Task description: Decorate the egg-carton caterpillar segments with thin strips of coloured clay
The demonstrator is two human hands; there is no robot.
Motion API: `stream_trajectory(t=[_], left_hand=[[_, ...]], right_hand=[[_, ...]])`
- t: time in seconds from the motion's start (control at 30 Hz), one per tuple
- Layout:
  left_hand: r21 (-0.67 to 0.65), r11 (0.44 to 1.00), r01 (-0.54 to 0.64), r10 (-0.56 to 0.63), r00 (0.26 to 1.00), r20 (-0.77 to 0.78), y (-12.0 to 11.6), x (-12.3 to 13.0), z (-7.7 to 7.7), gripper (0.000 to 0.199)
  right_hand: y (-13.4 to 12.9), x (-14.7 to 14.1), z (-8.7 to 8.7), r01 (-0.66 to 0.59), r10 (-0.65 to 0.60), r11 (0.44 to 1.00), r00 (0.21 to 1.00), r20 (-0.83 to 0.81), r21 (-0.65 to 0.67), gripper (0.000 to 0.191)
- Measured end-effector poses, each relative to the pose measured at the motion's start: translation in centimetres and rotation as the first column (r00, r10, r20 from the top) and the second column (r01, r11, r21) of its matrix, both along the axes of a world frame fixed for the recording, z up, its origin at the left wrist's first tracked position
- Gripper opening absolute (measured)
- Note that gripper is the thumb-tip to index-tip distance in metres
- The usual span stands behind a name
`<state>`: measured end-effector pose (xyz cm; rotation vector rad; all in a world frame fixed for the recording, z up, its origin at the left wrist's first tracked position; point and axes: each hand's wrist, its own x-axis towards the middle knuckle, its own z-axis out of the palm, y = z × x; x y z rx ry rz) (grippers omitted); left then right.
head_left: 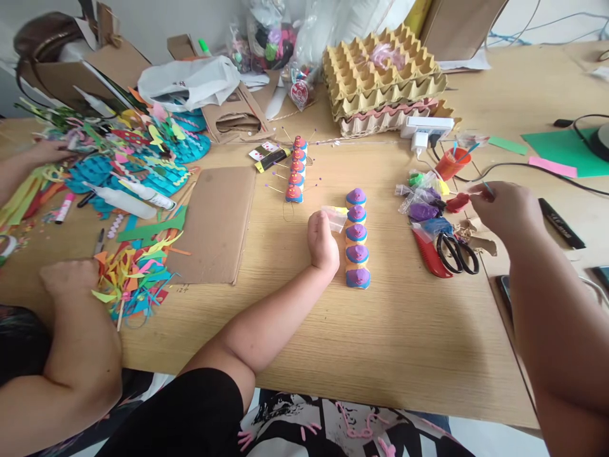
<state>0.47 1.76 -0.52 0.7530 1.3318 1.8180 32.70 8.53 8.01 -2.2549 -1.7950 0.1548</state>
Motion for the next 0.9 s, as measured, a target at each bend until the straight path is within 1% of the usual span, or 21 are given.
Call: stream_trajectory(t=[0.03,0.1,0.2,0.23,0.27,0.33,0.4,0.47,0.53,0.6,0.7,0.73,0.77,0.83,0.9], left_hand=[[0.009,1.0,0.002,-0.002,1.0,0.003,0.0,0.0,-0.1,0.048],[0.028,1.0,0.008,-0.008,1.0,0.009,0.1,0.0,-0.2,0.048],[0.057,0.998,0.008,-0.009,1.0,0.019,0.2,0.1,-0.5,0.048],[0.066,0.998,0.008,-0.009,1.0,0.021,0.2,0.1,-0.5,0.048],[0.073,0.997,0.006,-0.008,1.0,0.021,0.3,0.1,-0.6,0.048],[0.076,0.997,0.004,-0.005,1.0,0.013,0.2,0.1,-0.6,0.049],[0.072,0.997,0.004,-0.004,1.0,0.001,0.2,0.1,-0.6,0.05],[0.064,0.998,0.005,-0.004,1.0,-0.01,0.2,0.1,-0.6,0.051],[0.048,0.999,0.005,-0.005,1.0,-0.017,0.2,0.1,-0.6,0.051],[0.03,1.0,0.006,-0.005,1.0,-0.026,0.3,0.0,-0.6,0.051],[0.019,1.0,0.009,-0.008,0.999,-0.031,0.3,0.0,-0.6,0.051],[0.018,1.0,0.011,-0.011,0.999,-0.031,0.3,0.0,-0.6,0.051],[0.019,1.0,0.013,-0.013,0.999,-0.031,0.3,0.0,-0.6,0.051],[0.02,1.0,0.013,-0.013,0.999,-0.031,0.3,0.0,-0.7,0.05],[0.031,0.999,0.012,-0.011,0.999,-0.03,0.3,0.0,-0.7,0.049]], right_hand=[[0.0,0.1,0.3,0.03,-0.032,0.998,0.999,-0.022,-0.05,0.019],[0.3,0.1,0.9,0.055,-0.057,0.992,0.998,-0.015,-0.112,0.014],[1.3,0.1,1.1,0.089,-0.078,0.977,0.995,0.068,-0.192,0.025],[1.6,0.1,1.1,0.081,-0.064,0.975,0.994,0.091,-0.205,0.028],[1.9,0.1,1.1,0.035,-0.017,0.981,0.995,0.099,-0.192,0.029],[2.4,0.1,1.1,-0.019,0.035,0.987,0.994,0.1,-0.161,0.03],[2.9,0.0,1.1,-0.032,0.049,0.989,0.992,0.113,-0.146,0.031],[3.3,-0.1,1.1,-0.023,0.046,0.987,0.989,0.143,-0.162,0.03],[3.9,0.0,1.1,-0.03,0.058,0.985,0.985,0.162,-0.168,0.023],[4.5,0.1,0.9,-0.064,0.095,0.984,0.979,0.181,-0.167,0.019],[5.3,0.4,0.5,-0.108,0.136,0.978,0.978,0.157,-0.178,0.011],[5.4,0.3,0.5,-0.132,0.16,0.976,0.975,0.157,-0.171,0.012],[5.4,0.1,0.5,-0.143,0.174,0.971,0.973,0.152,-0.191,0.013],[5.3,-0.5,0.6,-0.118,0.152,0.975,0.972,0.181,-0.188,0.012],[4.9,-1.3,0.7,-0.093,0.136,0.975,0.968,0.209,-0.204,0.019]])
